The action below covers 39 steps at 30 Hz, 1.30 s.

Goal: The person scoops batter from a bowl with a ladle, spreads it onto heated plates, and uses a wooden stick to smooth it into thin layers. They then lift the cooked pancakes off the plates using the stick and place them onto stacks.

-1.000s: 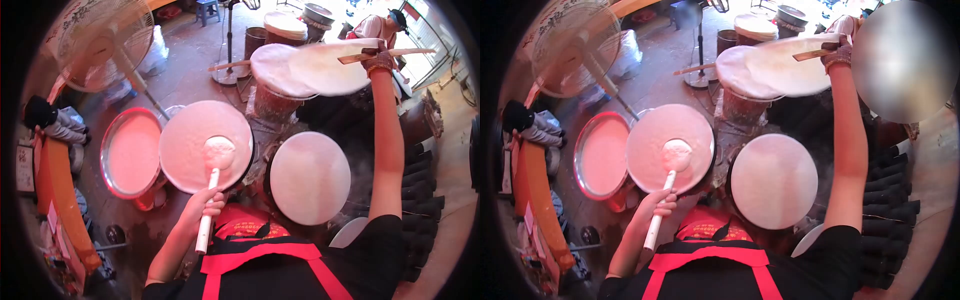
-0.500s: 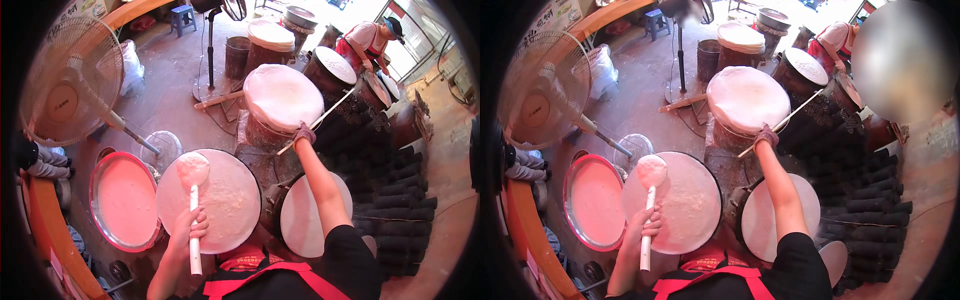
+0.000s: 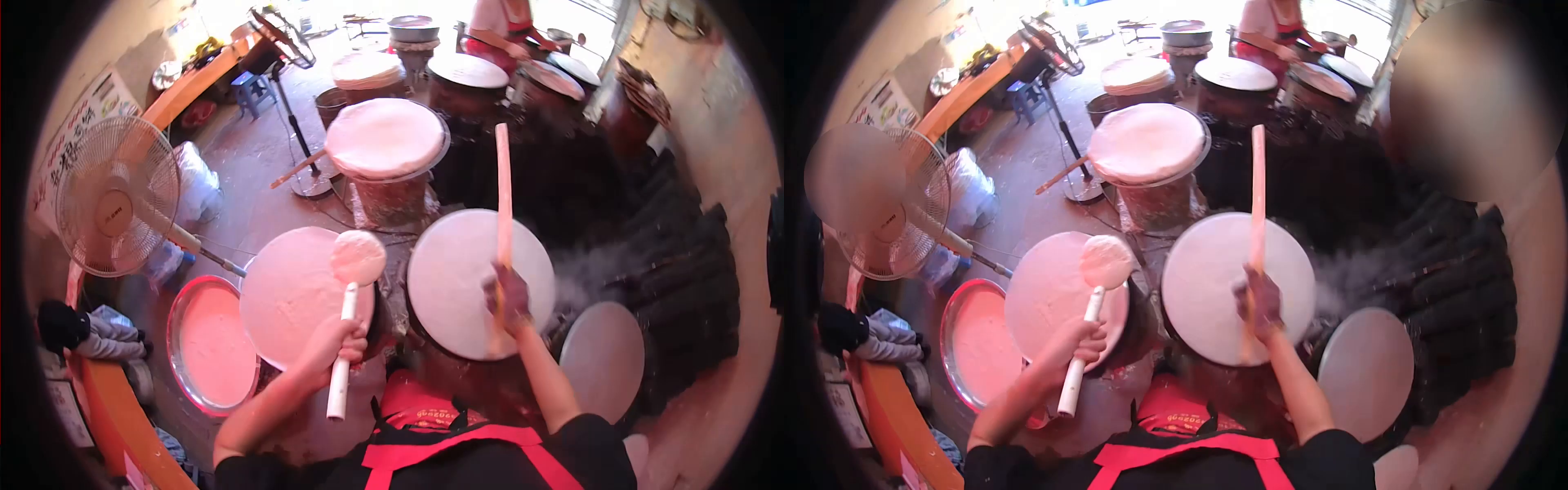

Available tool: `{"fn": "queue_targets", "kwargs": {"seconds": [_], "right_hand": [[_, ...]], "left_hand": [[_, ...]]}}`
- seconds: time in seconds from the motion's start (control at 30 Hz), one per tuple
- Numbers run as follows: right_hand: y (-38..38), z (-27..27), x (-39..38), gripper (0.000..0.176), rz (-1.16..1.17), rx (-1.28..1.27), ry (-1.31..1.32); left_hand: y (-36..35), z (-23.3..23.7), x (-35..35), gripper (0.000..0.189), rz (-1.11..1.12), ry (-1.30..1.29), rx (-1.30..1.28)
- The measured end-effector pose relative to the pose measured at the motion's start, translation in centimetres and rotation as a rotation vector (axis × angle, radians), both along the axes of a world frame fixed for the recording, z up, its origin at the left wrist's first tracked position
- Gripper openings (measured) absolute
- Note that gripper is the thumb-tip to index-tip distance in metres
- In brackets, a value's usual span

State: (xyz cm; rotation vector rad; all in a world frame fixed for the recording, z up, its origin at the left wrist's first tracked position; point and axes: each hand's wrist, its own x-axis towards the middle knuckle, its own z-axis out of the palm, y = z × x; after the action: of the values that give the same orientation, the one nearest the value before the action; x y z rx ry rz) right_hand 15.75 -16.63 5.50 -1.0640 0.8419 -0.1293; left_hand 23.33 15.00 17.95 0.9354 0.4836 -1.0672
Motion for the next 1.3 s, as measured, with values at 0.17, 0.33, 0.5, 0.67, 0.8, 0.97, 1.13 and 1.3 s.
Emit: {"fn": "queue_targets", "kwargs": {"seconds": [0.17,0.33,0.5,0.67,0.8,0.97,1.13,1.3], "right_hand": [[-6.4,0.3,-34.1,0.039,-0.080,-0.287,0.066],[-6.4,11.5,-40.0,0.038,0.115,-1.304,0.108],[-6.3,12.1,-45.4,0.042,0.092,-1.447,0.646],[-2.7,6.8,-51.7,0.043,-0.500,-0.282,0.290],[-0.8,-4.7,-53.1,0.040,-0.623,-0.436,-0.027],[-0.4,-3.5,-48.3,0.033,-0.581,-0.665,0.488],[-0.4,-8.6,-48.4,0.043,-0.435,-1.085,0.856],[-3.0,-3.5,-44.5,0.043,-0.480,-0.564,0.811]], "left_hand": [[-14.2,2.7,-8.5,0.009,-0.414,-0.018,0.054],[-27.7,2.7,-15.0,0.019,-0.980,-0.967,0.081],[-35.7,0.8,-22.4,0.028,-1.069,-1.921,-0.001],[-38.2,-4.8,-28.8,0.028,-1.004,-1.612,-0.188],[-41.7,-10.8,-34.1,0.029,-0.937,-1.155,-0.086],[-45.5,-15.2,-35.7,0.027,-0.794,-1.188,-0.024],[-46.6,-13.9,-33.8,0.016,-0.635,-1.003,-0.250],[-44.3,-10.0,-31.6,0.015,-0.592,-0.544,-0.290]]}}
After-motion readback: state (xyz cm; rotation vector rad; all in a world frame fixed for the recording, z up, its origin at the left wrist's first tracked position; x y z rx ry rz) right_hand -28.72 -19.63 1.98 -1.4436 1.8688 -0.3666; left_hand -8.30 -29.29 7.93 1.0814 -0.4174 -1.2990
